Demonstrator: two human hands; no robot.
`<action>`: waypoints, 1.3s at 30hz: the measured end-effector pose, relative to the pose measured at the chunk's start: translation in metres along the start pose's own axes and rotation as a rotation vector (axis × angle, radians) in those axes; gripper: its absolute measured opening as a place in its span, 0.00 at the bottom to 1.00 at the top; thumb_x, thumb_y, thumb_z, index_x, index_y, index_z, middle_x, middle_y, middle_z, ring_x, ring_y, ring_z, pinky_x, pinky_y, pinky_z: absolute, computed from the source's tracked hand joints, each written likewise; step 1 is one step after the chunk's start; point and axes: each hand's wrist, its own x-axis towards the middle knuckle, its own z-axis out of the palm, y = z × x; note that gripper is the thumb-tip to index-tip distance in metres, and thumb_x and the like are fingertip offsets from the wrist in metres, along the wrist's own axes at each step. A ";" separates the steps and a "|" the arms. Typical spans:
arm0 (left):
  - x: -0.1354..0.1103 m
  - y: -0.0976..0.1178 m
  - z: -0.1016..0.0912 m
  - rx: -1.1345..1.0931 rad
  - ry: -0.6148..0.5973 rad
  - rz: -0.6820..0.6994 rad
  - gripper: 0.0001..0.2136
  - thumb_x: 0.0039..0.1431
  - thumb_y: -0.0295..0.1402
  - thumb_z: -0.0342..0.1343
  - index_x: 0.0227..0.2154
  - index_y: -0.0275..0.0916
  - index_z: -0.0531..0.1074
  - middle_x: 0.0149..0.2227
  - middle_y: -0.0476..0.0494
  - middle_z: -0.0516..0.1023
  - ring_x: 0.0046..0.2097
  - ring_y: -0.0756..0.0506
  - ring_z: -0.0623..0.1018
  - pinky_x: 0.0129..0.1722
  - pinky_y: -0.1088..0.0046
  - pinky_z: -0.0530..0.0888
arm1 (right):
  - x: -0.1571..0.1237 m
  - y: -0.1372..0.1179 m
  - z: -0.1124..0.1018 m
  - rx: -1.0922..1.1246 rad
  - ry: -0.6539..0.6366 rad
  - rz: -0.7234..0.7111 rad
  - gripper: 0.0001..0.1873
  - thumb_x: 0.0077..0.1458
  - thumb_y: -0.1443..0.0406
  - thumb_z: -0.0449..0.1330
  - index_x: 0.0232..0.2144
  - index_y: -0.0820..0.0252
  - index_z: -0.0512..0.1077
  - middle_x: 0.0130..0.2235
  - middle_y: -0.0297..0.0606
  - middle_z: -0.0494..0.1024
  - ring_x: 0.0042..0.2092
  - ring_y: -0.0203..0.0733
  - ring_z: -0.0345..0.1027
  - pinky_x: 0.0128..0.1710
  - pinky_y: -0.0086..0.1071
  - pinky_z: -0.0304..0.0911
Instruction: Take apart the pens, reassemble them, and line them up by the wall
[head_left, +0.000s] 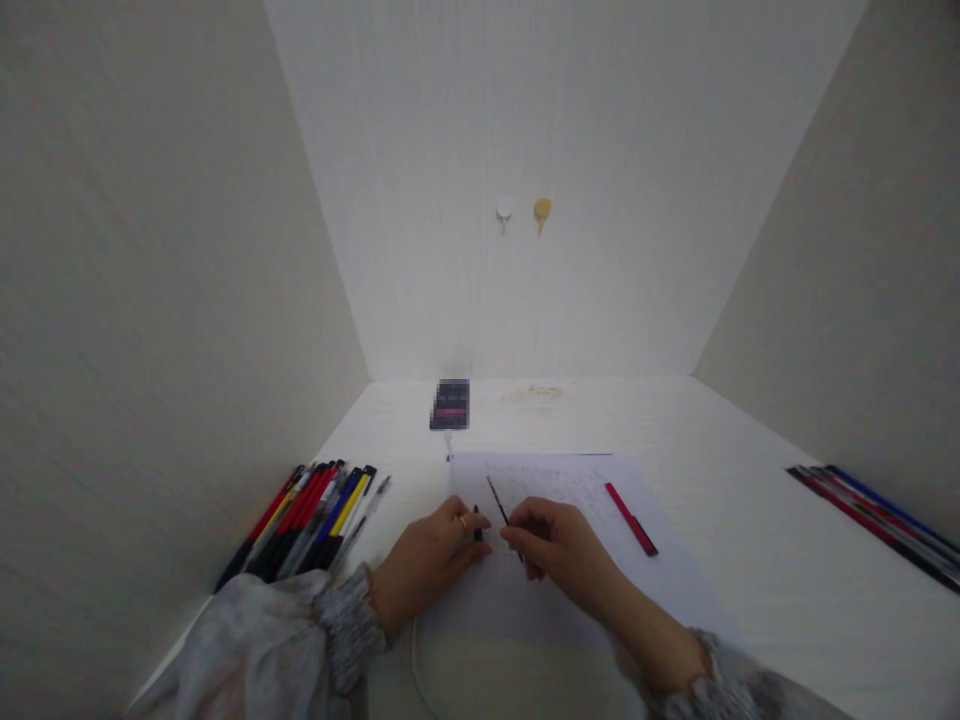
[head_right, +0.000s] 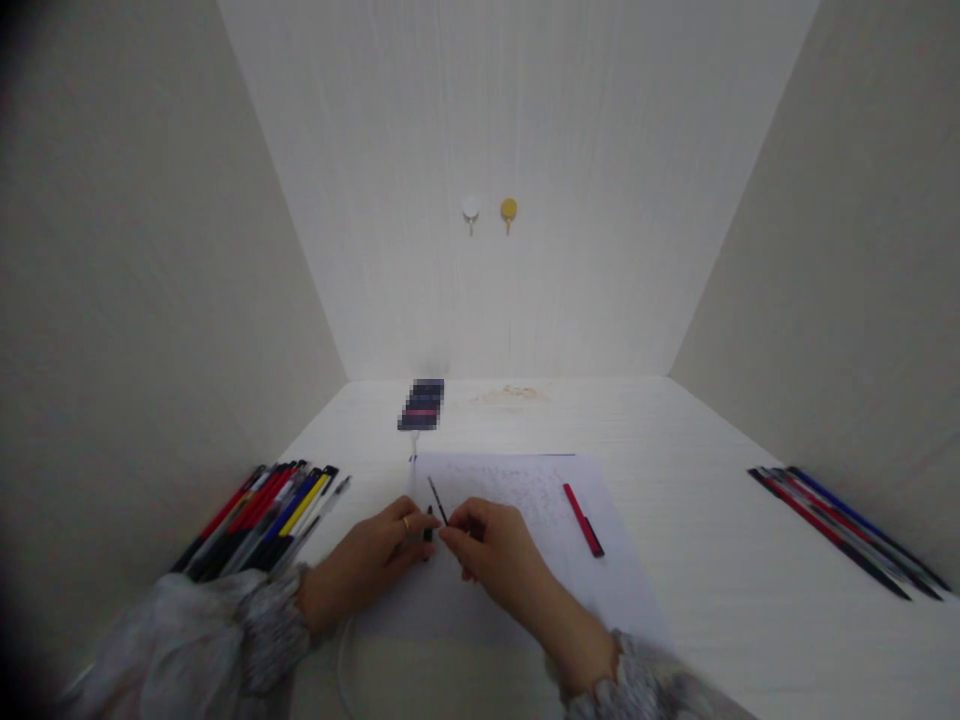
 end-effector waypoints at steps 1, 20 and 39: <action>0.000 0.001 0.000 0.022 -0.011 0.002 0.11 0.53 0.37 0.45 0.38 0.43 0.66 0.36 0.47 0.67 0.34 0.49 0.69 0.33 0.75 0.65 | 0.000 0.000 0.000 -0.002 0.002 0.001 0.07 0.45 0.63 0.53 0.22 0.62 0.64 0.15 0.27 0.62 0.16 0.28 0.57 0.15 0.21 0.53; 0.009 -0.008 -0.003 -1.052 -0.043 -0.327 0.12 0.46 0.29 0.51 0.35 0.30 0.69 0.16 0.55 0.62 0.17 0.57 0.58 0.17 0.81 0.54 | -0.002 -0.003 0.002 0.092 -0.012 0.032 0.07 0.42 0.63 0.55 0.20 0.63 0.63 0.17 0.27 0.63 0.16 0.27 0.56 0.14 0.22 0.52; 0.008 0.002 -0.014 -1.509 0.131 -0.195 0.04 0.55 0.31 0.48 0.33 0.38 0.60 0.33 0.43 0.74 0.35 0.49 0.74 0.32 0.75 0.68 | -0.003 0.000 0.003 0.028 -0.116 0.050 0.05 0.42 0.65 0.54 0.21 0.63 0.65 0.18 0.28 0.65 0.16 0.25 0.52 0.14 0.21 0.48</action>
